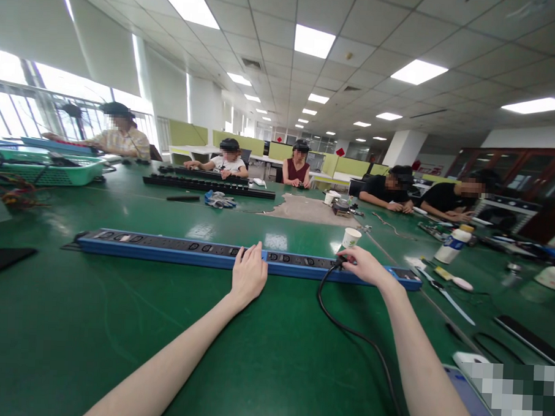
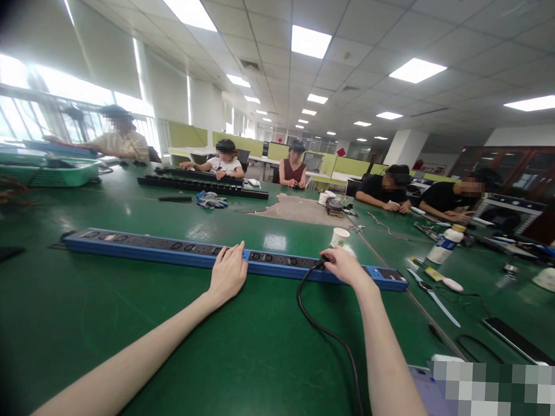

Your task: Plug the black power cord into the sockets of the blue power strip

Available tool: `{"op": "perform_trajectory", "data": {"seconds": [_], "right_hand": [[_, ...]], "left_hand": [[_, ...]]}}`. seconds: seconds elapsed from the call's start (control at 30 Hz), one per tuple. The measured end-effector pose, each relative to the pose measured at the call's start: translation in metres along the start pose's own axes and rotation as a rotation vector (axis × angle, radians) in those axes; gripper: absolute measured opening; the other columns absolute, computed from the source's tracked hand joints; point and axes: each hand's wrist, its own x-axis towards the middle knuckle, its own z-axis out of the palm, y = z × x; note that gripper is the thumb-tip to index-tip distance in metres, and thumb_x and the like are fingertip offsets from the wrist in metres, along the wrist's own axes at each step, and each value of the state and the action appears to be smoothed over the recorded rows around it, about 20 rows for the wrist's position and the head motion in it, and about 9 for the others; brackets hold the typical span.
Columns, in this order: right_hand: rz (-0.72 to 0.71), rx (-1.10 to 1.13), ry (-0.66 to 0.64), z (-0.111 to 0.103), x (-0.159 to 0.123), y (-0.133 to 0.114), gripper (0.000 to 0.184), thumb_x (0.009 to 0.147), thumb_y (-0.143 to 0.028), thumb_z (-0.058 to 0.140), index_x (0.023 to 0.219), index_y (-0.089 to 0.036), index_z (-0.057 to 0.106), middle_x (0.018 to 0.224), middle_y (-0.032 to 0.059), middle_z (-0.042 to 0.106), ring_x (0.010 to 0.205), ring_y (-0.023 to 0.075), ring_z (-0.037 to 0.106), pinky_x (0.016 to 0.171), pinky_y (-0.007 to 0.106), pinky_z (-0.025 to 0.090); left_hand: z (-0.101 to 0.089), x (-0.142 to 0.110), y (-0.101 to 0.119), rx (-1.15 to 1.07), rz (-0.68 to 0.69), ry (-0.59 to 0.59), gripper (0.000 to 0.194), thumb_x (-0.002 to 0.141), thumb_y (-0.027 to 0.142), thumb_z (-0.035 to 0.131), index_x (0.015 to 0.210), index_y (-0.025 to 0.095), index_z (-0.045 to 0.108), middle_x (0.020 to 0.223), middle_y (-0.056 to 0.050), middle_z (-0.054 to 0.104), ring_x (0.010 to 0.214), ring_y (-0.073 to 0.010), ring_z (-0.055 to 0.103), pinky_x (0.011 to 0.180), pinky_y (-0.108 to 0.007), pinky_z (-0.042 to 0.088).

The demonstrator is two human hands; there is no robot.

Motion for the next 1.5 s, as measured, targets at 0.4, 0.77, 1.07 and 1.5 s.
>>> {"op": "perform_trajectory", "data": {"seconds": [0.4, 0.77, 1.07, 1.5], "right_hand": [[-0.162, 0.044, 0.276, -0.016, 0.001, -0.040, 0.022, 0.094, -0.043, 0.066, 0.104, -0.025, 0.071, 0.105, 0.0072, 0.074, 0.094, 0.0238, 0.068, 0.081, 0.034, 0.050], [0.328, 0.126, 0.481, 0.065, 0.025, -0.040, 0.035, 0.092, -0.056, 0.061, 0.081, -0.023, 0.057, 0.084, 0.0054, 0.066, 0.079, 0.0226, 0.061, 0.069, 0.032, 0.038], [0.399, -0.100, 0.501, 0.085, 0.025, -0.056, 0.032, 0.099, -0.053, 0.055, 0.091, -0.022, 0.058, 0.095, 0.0070, 0.067, 0.084, 0.0229, 0.062, 0.074, 0.033, 0.035], [0.475, -0.049, 0.540, 0.089, 0.022, -0.063, 0.034, 0.099, -0.055, 0.055, 0.088, -0.023, 0.057, 0.097, 0.0078, 0.069, 0.083, 0.0229, 0.062, 0.075, 0.033, 0.035]], "left_hand": [[0.012, -0.002, -0.006, 0.038, 0.056, 0.067, 0.054, 0.103, 0.025, 0.038, 0.154, 0.016, 0.052, 0.145, -0.014, 0.065, 0.137, -0.0281, 0.058, 0.125, -0.049, 0.030], [0.010, -0.002, -0.006, 0.026, 0.059, 0.073, 0.052, 0.103, 0.024, 0.040, 0.152, 0.016, 0.054, 0.143, -0.013, 0.066, 0.136, -0.0281, 0.058, 0.124, -0.048, 0.031], [0.012, -0.003, -0.007, 0.043, 0.060, 0.075, 0.050, 0.103, 0.025, 0.039, 0.150, 0.015, 0.056, 0.143, -0.014, 0.066, 0.136, -0.0286, 0.057, 0.123, -0.049, 0.030], [0.011, -0.003, -0.006, 0.030, 0.049, 0.077, 0.049, 0.103, 0.025, 0.040, 0.148, 0.016, 0.058, 0.144, -0.014, 0.065, 0.138, -0.0287, 0.056, 0.124, -0.049, 0.029]]}}
